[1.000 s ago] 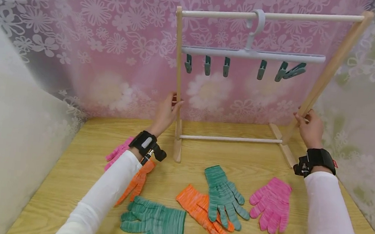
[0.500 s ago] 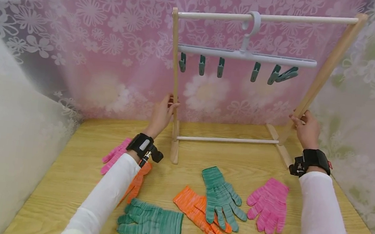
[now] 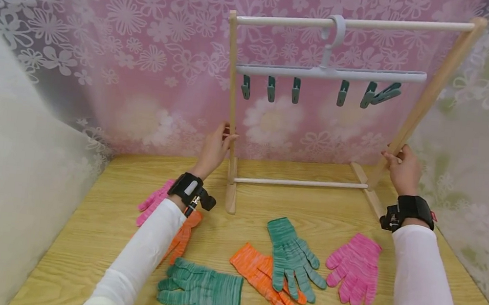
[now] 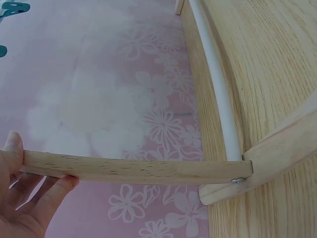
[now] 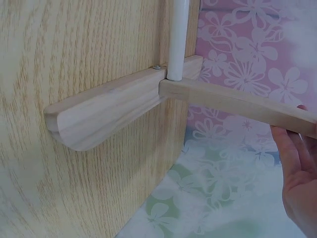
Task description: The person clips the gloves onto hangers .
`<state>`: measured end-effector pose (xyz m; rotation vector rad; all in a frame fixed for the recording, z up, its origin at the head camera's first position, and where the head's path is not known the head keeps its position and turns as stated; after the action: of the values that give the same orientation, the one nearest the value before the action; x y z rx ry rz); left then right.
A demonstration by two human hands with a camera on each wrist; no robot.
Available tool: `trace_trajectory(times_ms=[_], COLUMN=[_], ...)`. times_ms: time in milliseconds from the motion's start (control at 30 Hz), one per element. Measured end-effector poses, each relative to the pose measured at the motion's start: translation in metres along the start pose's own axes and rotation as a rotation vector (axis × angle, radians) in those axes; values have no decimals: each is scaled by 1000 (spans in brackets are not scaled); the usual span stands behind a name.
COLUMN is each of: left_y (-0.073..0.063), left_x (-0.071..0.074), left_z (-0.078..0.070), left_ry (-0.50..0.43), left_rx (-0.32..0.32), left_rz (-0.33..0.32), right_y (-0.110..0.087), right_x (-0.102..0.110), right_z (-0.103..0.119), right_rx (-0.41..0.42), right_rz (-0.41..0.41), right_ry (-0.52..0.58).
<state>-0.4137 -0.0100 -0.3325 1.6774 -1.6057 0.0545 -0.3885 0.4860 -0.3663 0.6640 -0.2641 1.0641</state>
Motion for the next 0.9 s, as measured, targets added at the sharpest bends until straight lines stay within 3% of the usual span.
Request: trace_trajectory(times_ms=[267, 533, 900], left_y=[1, -5, -12], left_x=[4, 14, 32], left_z=[0, 11, 25], left_ry=[5, -31, -37], left_rx=[-13, 20, 45], left_rz=[-5, -10, -17], right_y=[0, -9, -20], right_x=[4, -6, -21], right_z=[7, 12, 25], right_rx=[25, 40, 62], right_rz=[6, 26, 94], right_ry=[58, -62, 39])
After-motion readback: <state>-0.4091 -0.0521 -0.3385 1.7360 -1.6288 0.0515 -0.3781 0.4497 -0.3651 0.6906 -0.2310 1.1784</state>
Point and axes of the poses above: each hand's wrist, its own y-axis towards the middle knuckle, its own x-axis out of the back of the hand, z = x × y, the point moved 7 cm from there along y, towards the middle knuckle, and after that the axes turned 5 degrees about -z, right-handed, at the moved point
